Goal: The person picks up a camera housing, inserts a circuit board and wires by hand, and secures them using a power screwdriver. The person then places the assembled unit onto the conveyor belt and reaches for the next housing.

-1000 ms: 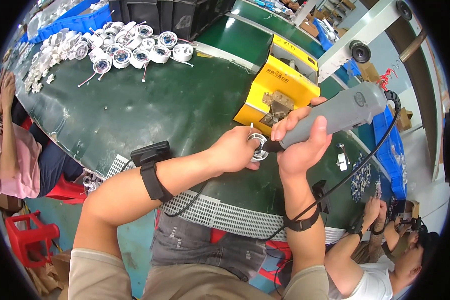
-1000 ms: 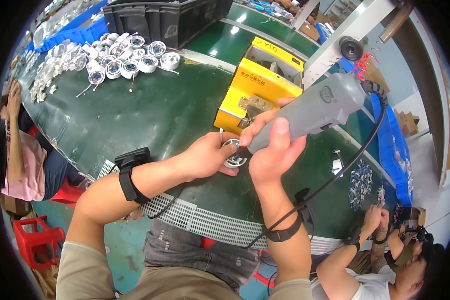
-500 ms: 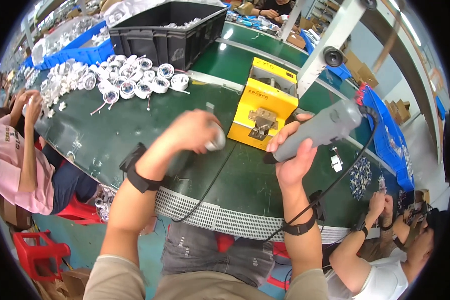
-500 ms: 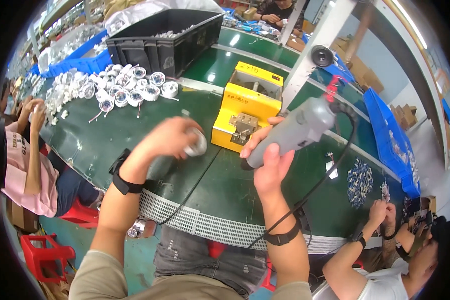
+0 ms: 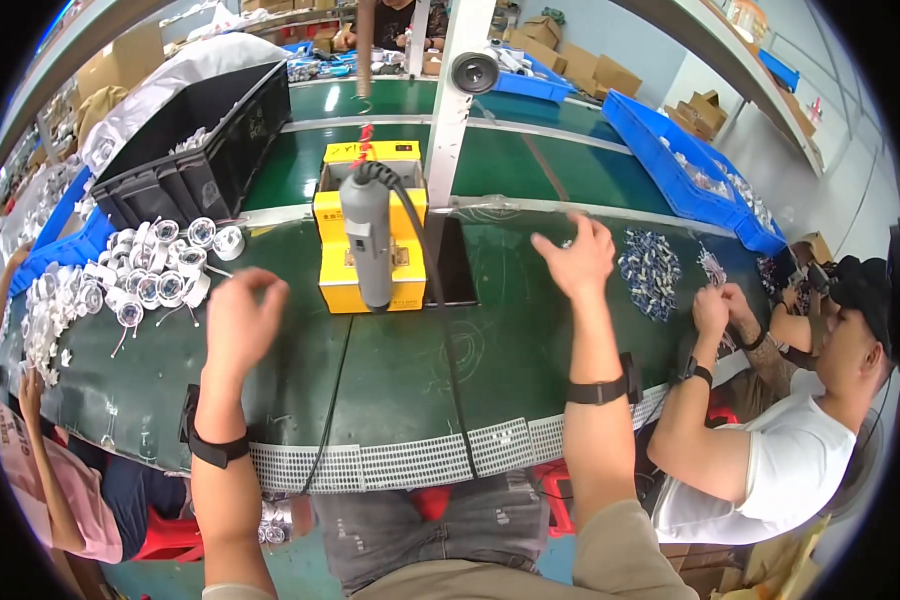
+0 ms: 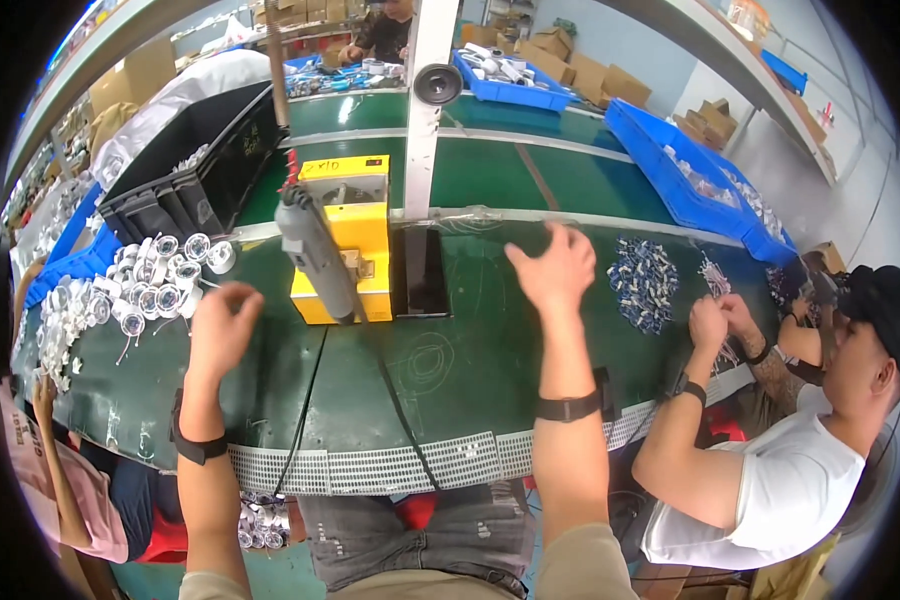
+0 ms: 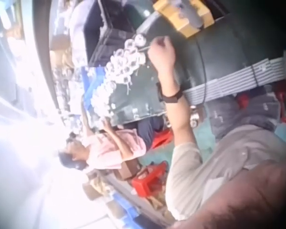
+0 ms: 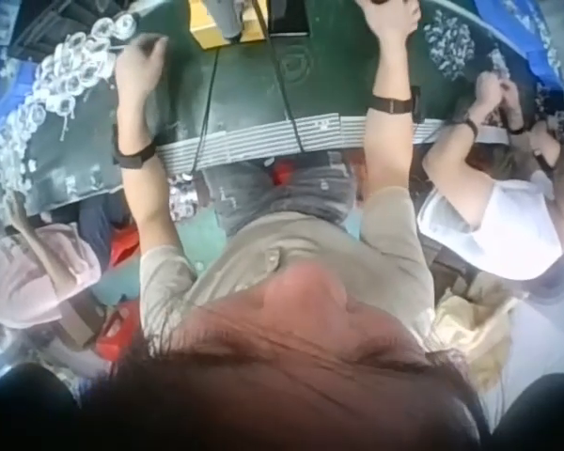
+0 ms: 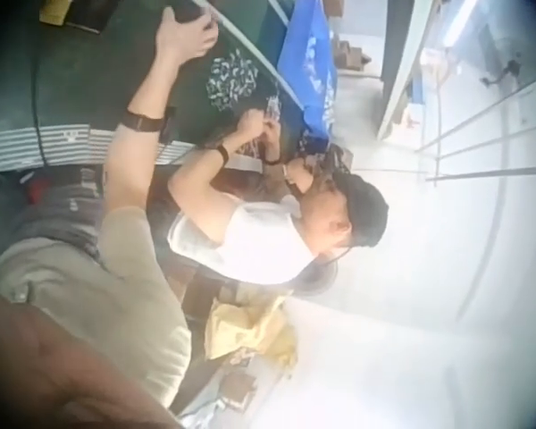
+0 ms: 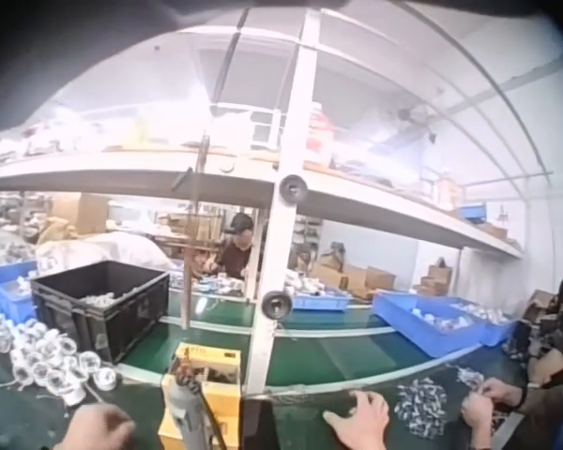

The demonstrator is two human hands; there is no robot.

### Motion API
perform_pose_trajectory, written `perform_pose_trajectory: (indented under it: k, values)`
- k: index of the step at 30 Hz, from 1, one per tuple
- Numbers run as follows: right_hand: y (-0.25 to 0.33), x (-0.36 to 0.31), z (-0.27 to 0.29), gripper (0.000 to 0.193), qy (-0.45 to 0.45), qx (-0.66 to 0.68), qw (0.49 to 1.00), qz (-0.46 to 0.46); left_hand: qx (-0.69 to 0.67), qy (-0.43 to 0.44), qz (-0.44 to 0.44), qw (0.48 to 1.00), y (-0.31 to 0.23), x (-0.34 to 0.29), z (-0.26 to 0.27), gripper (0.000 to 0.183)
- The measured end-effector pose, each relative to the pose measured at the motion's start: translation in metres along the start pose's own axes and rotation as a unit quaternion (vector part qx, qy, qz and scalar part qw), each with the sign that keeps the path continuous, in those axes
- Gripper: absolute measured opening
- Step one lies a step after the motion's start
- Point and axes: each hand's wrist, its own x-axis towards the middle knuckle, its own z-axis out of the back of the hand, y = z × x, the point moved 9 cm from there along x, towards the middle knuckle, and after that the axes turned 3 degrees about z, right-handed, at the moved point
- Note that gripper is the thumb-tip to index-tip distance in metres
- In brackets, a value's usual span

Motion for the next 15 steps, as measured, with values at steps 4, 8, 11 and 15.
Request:
perform_pose_trajectory:
  k: [4, 8, 11, 15]
  values:
    - [-0.057, -0.002, -0.039, 0.060, 0.199, 0.047, 0.978, -0.029, -0.092, 0.291, -0.028, 0.952, -0.042, -0.030, -0.044, 0.017]
    - [0.009, -0.013, -0.022, 0.041, 0.220, 0.174, 0.960, 0.014, -0.232, 0.343, -0.171, 0.894, -0.088, -0.054, -0.063, 0.029]
    - [0.074, -0.038, -0.012, 0.030, 0.315, 0.376, 0.871, -0.013, -0.177, 0.196, -0.268, 0.927, -0.114, -0.062, -0.056, 0.058]
    - [0.148, -0.081, 0.014, 0.033, 0.351, 0.423, 0.834, 0.055, -0.190, 0.154, -0.234, 0.941, -0.108, -0.064, -0.055, 0.077]
